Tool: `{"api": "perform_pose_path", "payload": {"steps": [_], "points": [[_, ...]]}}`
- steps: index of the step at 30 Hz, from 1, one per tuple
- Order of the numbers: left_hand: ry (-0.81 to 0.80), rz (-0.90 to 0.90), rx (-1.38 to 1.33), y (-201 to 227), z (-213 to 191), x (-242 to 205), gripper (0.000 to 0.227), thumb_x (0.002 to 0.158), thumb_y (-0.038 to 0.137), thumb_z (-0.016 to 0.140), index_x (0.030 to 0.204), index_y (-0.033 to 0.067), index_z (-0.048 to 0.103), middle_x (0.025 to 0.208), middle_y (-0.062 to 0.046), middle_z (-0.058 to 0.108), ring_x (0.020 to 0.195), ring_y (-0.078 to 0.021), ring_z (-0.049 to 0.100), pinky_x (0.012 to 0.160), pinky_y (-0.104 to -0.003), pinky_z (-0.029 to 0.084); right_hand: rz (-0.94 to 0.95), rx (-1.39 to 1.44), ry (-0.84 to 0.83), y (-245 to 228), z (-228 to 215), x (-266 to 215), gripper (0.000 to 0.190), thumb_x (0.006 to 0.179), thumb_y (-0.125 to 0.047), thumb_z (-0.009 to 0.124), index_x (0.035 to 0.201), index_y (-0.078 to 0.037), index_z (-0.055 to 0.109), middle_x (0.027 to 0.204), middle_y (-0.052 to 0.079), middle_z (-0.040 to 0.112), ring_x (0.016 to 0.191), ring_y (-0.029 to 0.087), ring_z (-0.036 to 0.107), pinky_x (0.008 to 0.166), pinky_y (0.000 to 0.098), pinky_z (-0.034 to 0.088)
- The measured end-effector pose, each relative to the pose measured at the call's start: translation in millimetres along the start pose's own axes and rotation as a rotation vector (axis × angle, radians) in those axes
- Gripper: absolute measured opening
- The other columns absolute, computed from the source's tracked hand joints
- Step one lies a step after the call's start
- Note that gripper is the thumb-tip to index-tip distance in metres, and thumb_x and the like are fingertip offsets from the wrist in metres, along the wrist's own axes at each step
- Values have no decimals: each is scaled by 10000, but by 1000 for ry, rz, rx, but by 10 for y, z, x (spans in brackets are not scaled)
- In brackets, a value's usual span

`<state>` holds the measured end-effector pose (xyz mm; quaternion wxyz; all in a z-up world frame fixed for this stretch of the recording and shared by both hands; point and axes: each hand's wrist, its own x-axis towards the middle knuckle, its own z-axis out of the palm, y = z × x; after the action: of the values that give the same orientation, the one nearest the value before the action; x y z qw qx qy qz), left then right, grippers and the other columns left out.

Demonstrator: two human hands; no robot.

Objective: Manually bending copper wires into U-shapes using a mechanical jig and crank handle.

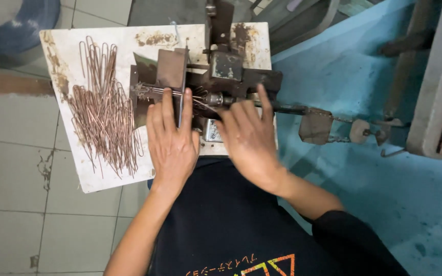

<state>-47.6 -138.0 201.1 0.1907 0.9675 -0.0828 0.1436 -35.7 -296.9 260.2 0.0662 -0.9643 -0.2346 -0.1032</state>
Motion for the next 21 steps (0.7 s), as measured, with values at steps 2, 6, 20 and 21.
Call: {"api": "perform_pose_path", "payload": {"steps": [2, 6, 20, 21], "points": [[1, 8, -22, -39, 9, 23, 643, 900, 85, 536, 1542, 113, 503, 1456, -246, 459, 1284, -369, 444, 1181, -526, 360, -16, 12, -7, -132, -43, 9, 141, 969, -158, 725, 968, -19, 741, 847, 118, 648, 956, 289, 661, 1215, 604, 218], [-16, -4, -105, -136, -4, 54, 473, 999, 179, 534, 1460, 137, 635, 1427, -205, 454, 1265, -381, 399, 1135, -535, 369, -38, 80, -50, -452, -17, -39, 294, 981, -228, 667, 1050, 47, 744, 866, 150, 665, 964, 296, 658, 1224, 623, 194], [-108, 39, 9, -96, -136, 131, 462, 1032, 108, 626, 1490, 116, 574, 1555, -143, 547, 1378, -420, 477, 1231, -641, 145, 42, 156, 48, -101, -127, -150, 161, 1002, -152, 614, 1032, -61, 744, 907, 69, 653, 1002, 279, 622, 1174, 692, 163], [-125, 71, -8, -89, -137, 114, 631, 999, -47, 616, 1586, 91, 428, 1616, -143, 484, 1393, -456, 509, 1231, -655, 147, 144, 112, 92, 13, -184, -182, 167, 1053, -115, 609, 1157, -106, 740, 992, 25, 672, 1029, 258, 630, 1196, 662, 161]]}}
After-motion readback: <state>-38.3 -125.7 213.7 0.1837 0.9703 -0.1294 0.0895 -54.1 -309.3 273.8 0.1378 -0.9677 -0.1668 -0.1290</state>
